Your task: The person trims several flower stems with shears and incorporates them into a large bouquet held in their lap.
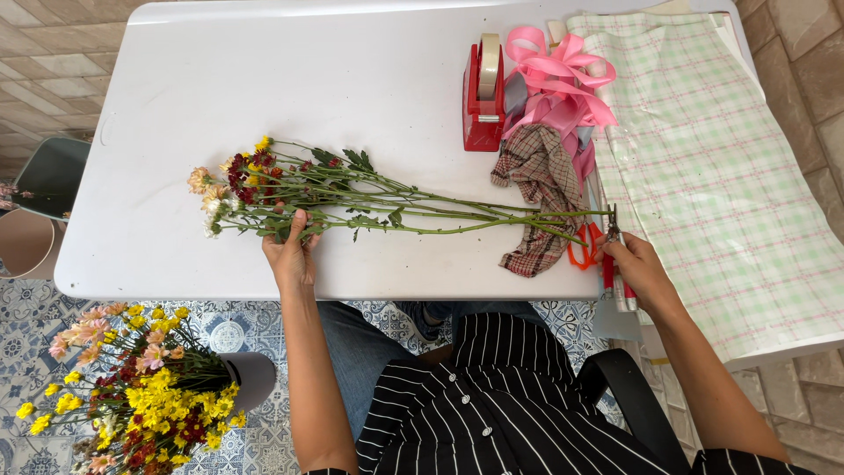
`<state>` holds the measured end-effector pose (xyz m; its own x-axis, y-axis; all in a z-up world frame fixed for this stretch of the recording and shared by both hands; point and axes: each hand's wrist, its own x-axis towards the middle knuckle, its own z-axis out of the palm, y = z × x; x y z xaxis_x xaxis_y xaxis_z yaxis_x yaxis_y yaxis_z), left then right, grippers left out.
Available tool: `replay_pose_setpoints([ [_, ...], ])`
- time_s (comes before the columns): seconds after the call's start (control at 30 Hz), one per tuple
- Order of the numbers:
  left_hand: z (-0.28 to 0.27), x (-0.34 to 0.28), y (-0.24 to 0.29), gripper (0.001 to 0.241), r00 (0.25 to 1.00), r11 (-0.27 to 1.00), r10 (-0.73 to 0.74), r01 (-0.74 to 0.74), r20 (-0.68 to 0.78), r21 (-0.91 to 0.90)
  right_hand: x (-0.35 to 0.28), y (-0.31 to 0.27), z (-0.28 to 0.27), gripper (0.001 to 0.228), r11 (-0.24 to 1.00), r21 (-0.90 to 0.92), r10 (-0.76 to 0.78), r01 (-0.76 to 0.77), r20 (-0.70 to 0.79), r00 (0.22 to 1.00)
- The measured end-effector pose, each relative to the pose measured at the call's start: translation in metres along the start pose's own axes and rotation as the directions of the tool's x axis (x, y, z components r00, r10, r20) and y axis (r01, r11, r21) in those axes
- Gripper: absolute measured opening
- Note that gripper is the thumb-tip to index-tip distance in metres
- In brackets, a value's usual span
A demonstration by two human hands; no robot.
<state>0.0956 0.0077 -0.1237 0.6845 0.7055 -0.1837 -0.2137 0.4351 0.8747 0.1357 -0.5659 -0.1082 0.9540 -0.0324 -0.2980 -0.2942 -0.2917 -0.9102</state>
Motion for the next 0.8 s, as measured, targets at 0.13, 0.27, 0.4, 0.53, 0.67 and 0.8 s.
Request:
replay_pose_setpoints([
  [0.13, -0.001, 0.0, 0.001, 0.056, 1.0, 1.0, -0.005, 0.005, -0.006, 0.004, -0.005, -0.009, 0.002, 0.027, 1.0, -0.009, 0.001, -0.001, 0.005, 1.0],
  [0.27, -0.002, 0.0, 0.0, 0.056, 1.0, 1.0, -0.007, 0.007, -0.014, 0.003, -0.005, -0.007, 0.002, 0.028, 1.0, -0.004, 0.002, -0.002, 0.016, 1.0],
  [0.4, -0.001, 0.0, 0.0, 0.057, 1.0, 1.0, -0.002, 0.002, -0.008, 0.0, -0.002, -0.002, 0.003, 0.03, 1.0, 0.019, 0.001, -0.002, 0.026, 1.0],
  [0.53, 0.0, -0.001, 0.003, 0.057, 1.0, 1.0, -0.009, 0.009, -0.009, 0.01, -0.003, -0.002, 0.003, 0.031, 0.999, 0.031, 0.015, -0.016, 0.028, 0.999],
  [0.67, 0.0, -0.003, 0.004, 0.058, 1.0, 1.0, -0.003, 0.003, -0.008, 0.023, -0.003, -0.003, 0.002, 0.03, 1.0, 0.008, 0.013, -0.014, 0.023, 1.0],
  [0.8, -0.004, 0.001, -0.004, 0.057, 1.0, 1.0, -0.001, 0.002, -0.015, 0.01, 0.001, 0.003, 0.002, 0.027, 0.999, -0.037, 0.01, -0.01, 0.005, 1.0],
])
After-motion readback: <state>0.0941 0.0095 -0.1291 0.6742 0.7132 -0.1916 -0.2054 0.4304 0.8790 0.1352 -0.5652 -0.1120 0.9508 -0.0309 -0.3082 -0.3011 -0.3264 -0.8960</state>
